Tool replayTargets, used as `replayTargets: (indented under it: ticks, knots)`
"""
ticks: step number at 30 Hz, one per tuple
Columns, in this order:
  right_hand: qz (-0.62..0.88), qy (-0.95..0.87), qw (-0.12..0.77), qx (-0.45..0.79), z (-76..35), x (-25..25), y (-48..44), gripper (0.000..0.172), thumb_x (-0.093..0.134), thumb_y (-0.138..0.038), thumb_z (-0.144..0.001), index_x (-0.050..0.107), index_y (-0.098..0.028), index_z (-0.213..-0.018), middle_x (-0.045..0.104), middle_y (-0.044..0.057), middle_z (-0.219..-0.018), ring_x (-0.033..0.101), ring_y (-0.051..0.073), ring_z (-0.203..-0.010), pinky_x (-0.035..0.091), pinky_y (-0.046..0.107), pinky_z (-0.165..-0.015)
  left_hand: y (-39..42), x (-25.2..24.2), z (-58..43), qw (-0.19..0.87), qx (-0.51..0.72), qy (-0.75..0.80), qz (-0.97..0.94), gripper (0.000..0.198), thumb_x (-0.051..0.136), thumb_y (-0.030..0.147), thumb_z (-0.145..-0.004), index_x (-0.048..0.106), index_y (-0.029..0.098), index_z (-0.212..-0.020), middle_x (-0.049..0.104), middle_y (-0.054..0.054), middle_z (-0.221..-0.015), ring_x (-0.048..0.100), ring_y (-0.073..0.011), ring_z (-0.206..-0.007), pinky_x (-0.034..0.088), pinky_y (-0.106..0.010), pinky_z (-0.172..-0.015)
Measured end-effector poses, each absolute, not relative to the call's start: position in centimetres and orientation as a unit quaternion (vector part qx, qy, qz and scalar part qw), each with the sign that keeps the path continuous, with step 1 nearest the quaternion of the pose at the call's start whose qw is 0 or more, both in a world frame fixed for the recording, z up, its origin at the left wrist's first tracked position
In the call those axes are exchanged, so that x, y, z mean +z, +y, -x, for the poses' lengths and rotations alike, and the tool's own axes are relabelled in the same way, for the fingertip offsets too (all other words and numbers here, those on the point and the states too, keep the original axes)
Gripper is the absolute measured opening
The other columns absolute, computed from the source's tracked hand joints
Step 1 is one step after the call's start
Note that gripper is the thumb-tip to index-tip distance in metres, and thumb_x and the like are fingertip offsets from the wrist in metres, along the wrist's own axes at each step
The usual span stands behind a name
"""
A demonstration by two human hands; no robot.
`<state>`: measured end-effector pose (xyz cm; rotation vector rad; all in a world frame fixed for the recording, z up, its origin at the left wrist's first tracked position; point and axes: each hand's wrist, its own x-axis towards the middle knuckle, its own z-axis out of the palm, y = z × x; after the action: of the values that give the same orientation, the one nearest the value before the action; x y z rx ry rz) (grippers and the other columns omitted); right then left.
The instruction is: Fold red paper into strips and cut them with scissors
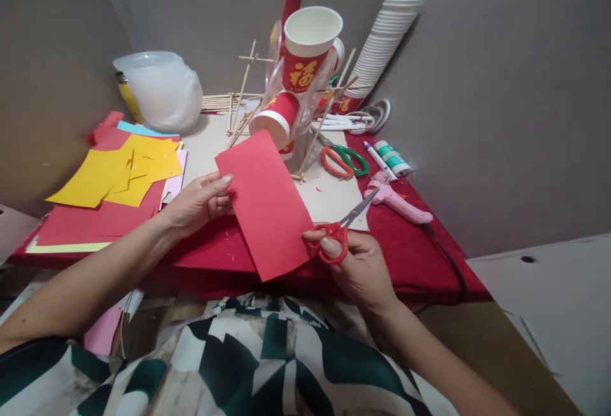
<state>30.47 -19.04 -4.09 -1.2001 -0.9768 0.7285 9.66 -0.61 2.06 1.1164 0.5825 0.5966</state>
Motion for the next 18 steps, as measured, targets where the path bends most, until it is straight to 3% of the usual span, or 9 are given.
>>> replayTargets:
  ticks: [2,7,11,14,18]
  knots:
    - [0.526,-0.458,0.646,0.311,-30.2,-3.8,-19.1,0.013,0.08,-0.043,-0.083,0.085,-0.035,-0.092,0.083,0.004,-0.089,0.077,0.02,-0.088,0.062,0.033,-0.081,-1.2,1.9,-10.0,0.781,0.271,0.278,-0.489,0.029,0.088,0.035,-0.075,0.073,0.016,-0.09,0.078,-0.005,-0.085,0.073,-0.0153,-0.074,0.059,-0.025,-0.073]
    - [0.533,-0.495,0.624,0.286,-30.1,-3.0,-19.3,0.011,0.082,-0.04,-0.081,0.086,-0.032,-0.088,0.082,0.006,-0.082,0.077,0.023,-0.083,0.064,0.038,-0.079,-1.3,1.9,-10.4,0.781,0.309,0.28,-0.465,0.026,0.085,0.027,-0.078,0.075,0.017,-0.1,0.08,-0.007,-0.096,0.076,-0.0221,-0.086,0.062,-0.035,-0.085]
    - [0.522,-0.447,0.661,0.3,-30.6,-3.4,-19.5,0.015,0.081,-0.042,-0.083,0.086,-0.029,-0.091,0.083,0.006,-0.087,0.078,0.023,-0.085,0.065,0.038,-0.081,0.0,1.9,-10.2,0.765,0.34,0.293,-0.462,0.017,0.08,0.026,-0.083,0.074,0.018,-0.097,0.08,-0.005,-0.094,0.076,-0.0196,-0.081,0.064,-0.03,-0.075]
    - [0.497,-0.408,0.683,0.347,-31.0,-4.0,-19.8,0.017,0.078,-0.042,-0.087,0.085,-0.029,-0.097,0.083,0.006,-0.094,0.079,0.021,-0.08,0.066,0.033,-0.074,0.7,2.2,-10.0,0.772,0.34,0.303,-0.444,0.01,0.075,0.024,-0.087,0.073,0.019,-0.095,0.08,-0.003,-0.09,0.075,-0.0172,-0.074,0.062,-0.026,-0.063]
    - [0.487,-0.387,0.677,0.392,-30.8,-4.2,-20.0,0.021,0.079,-0.044,-0.086,0.085,-0.026,-0.095,0.083,0.007,-0.095,0.079,0.02,-0.073,0.067,0.031,-0.065,0.9,2.5,-9.9,0.769,0.348,0.309,-0.438,0.01,0.07,0.025,-0.091,0.073,0.019,-0.099,0.08,-0.004,-0.093,0.076,-0.0202,-0.086,0.063,-0.028,-0.068]
